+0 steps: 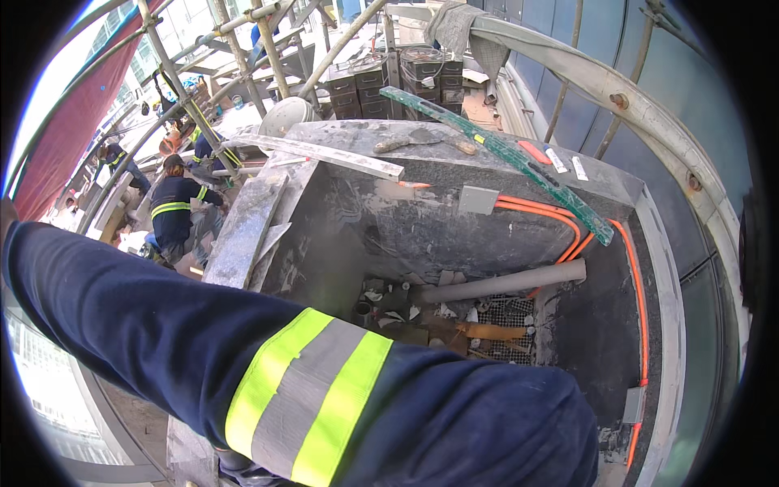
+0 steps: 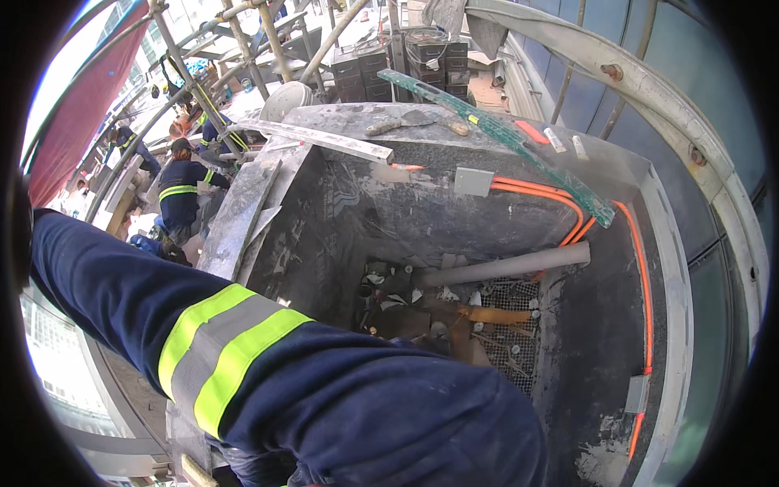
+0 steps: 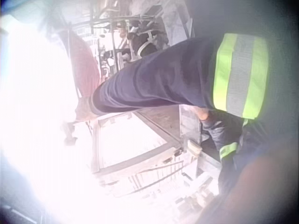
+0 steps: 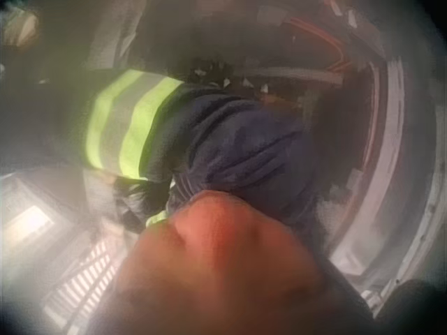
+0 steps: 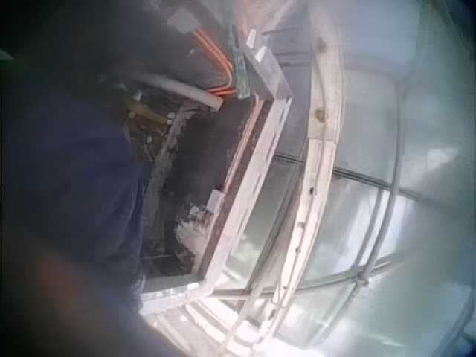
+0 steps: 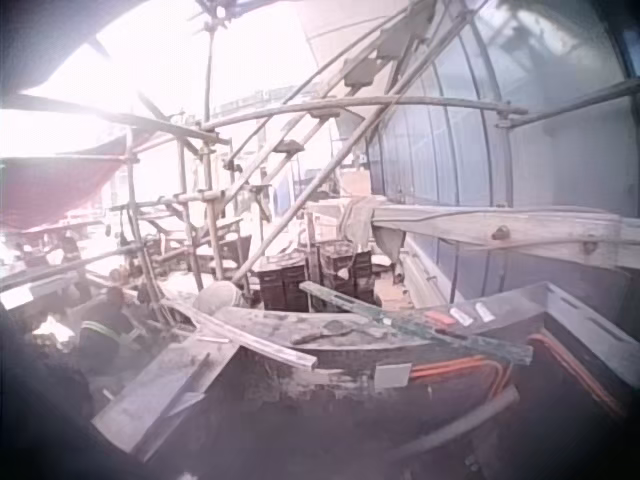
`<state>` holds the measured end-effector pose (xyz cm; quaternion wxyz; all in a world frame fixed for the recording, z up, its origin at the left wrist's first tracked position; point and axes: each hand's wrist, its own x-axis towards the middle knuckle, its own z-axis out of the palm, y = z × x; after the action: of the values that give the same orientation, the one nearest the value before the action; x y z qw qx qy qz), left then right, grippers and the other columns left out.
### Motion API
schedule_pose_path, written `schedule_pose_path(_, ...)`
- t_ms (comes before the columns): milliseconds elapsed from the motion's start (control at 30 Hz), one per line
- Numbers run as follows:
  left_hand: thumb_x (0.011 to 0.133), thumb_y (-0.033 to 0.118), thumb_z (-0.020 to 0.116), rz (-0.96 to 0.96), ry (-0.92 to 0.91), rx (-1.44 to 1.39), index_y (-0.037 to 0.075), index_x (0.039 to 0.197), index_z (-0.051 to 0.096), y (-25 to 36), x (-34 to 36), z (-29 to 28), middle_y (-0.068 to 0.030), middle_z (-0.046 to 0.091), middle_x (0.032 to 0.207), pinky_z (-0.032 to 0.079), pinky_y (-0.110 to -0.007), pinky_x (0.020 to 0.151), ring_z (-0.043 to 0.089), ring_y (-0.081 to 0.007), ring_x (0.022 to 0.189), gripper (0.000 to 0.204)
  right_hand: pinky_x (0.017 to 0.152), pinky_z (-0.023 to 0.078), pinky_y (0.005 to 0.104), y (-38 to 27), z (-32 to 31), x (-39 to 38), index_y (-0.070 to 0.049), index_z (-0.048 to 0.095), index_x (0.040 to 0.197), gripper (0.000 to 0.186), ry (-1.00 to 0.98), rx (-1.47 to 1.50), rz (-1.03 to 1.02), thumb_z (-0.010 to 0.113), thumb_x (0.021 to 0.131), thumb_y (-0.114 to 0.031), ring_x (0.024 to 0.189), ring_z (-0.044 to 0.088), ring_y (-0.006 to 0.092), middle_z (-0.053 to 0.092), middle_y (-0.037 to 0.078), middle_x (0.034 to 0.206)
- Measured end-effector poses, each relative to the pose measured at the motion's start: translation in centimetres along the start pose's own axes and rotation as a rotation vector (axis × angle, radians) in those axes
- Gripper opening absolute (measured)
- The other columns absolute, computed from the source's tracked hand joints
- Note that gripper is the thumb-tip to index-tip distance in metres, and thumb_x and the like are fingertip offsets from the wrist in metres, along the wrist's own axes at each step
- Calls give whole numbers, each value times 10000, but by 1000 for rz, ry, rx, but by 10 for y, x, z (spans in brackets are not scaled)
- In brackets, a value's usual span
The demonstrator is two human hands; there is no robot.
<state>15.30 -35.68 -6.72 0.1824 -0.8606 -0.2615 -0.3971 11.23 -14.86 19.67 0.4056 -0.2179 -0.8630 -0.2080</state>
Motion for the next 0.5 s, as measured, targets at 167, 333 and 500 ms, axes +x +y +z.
schedule_pose_path(167, 816, -23, 692, -677, -73, -303, -17, 1065, 675, -5, -73, 23, -143, 580, 1179, 512, -299, 690, 601, -196, 769, 250, 800, 532, 450, -10, 21, -153, -162, 749, 1010, 269, -24, 233, -22, 619, 847, -332, 928, 698, 290, 696, 98, 1040)
schedule_pose_path(333, 791, 52, 764, -790, -129, 25, 13, 1094, 662, 0, -120, 26, -158, 617, 1114, 476, -391, 879, 612, -334, 1005, 322, 823, 547, 398, 105, 54, -338, -100, 714, 1131, 376, -160, 364, 182, 686, 883, -381, 950, 683, 318, 683, 137, 1083)
schedule_pose_path(500, 870, 257, 711, -964, -393, 486, 43, 1250, 613, -45, -126, 55, -151, 584, 1281, 357, -453, 1025, 531, -342, 1168, 448, 1117, 300, 531, 167, 120, -462, -174, 569, 1394, 730, -617, 166, 276, 520, 889, -698, 1369, 424, 311, 482, 109, 1474)
